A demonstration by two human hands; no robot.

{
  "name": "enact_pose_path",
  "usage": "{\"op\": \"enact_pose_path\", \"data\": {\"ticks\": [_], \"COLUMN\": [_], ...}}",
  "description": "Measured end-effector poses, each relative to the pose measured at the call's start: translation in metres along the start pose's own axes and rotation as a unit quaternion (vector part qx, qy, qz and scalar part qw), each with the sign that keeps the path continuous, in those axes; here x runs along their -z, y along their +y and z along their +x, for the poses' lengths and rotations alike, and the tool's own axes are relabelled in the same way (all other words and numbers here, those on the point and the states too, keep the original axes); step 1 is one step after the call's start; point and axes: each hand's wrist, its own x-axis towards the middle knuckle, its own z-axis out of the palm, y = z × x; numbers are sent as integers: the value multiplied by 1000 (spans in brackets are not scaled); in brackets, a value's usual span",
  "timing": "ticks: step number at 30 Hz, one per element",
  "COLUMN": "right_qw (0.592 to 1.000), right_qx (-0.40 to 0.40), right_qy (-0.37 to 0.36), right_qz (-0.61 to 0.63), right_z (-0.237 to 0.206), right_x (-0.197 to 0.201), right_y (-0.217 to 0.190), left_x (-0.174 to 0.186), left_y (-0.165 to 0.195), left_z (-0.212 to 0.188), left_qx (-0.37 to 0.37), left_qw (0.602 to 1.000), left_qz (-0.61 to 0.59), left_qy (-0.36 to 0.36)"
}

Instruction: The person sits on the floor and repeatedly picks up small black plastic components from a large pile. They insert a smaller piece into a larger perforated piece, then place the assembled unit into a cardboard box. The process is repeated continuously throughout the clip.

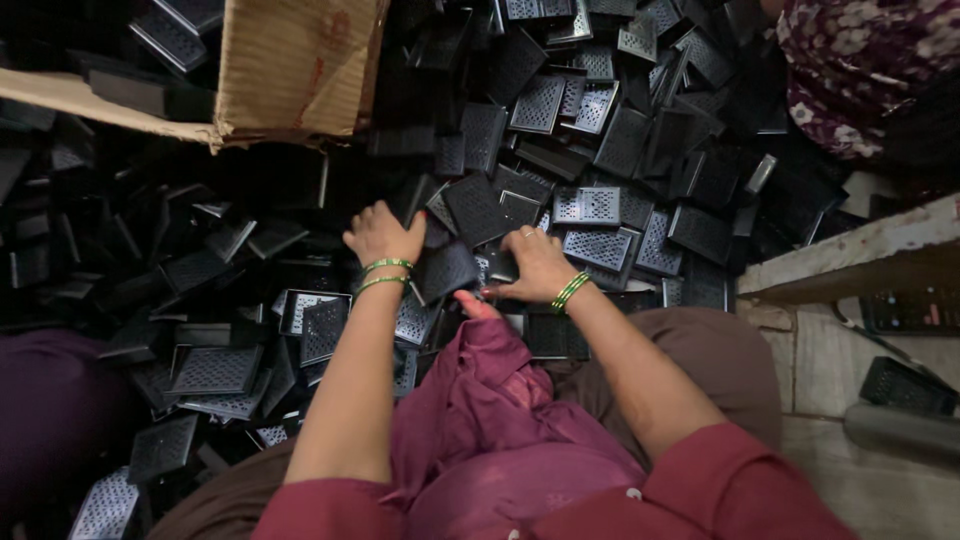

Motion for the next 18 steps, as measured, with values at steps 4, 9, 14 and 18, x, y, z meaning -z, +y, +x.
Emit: {"op": "enact_pose_path", "data": {"ticks": [4, 9, 14, 18], "right_qw": [983, 792, 846, 906], "right_qx": [-26, -82, 19, 36], "right_qy": [115, 63, 30, 85], "right_qz": [141, 602, 531, 414], "right_z": [12, 5, -50, -62], "right_x": [-6, -29, -43, -17], "right_y": [18, -31, -107, -122], "left_x": [24, 66, 79, 67], "left_y": [-19, -24, -20, -14], "left_z": [-22, -133, -212, -227], "left_qx": [-10, 72, 145, 129], "left_qw": [973, 793, 643, 627], "left_qz": [-230, -570, -714, -740], "left_qy": [-14, -202, -238, -207]}}
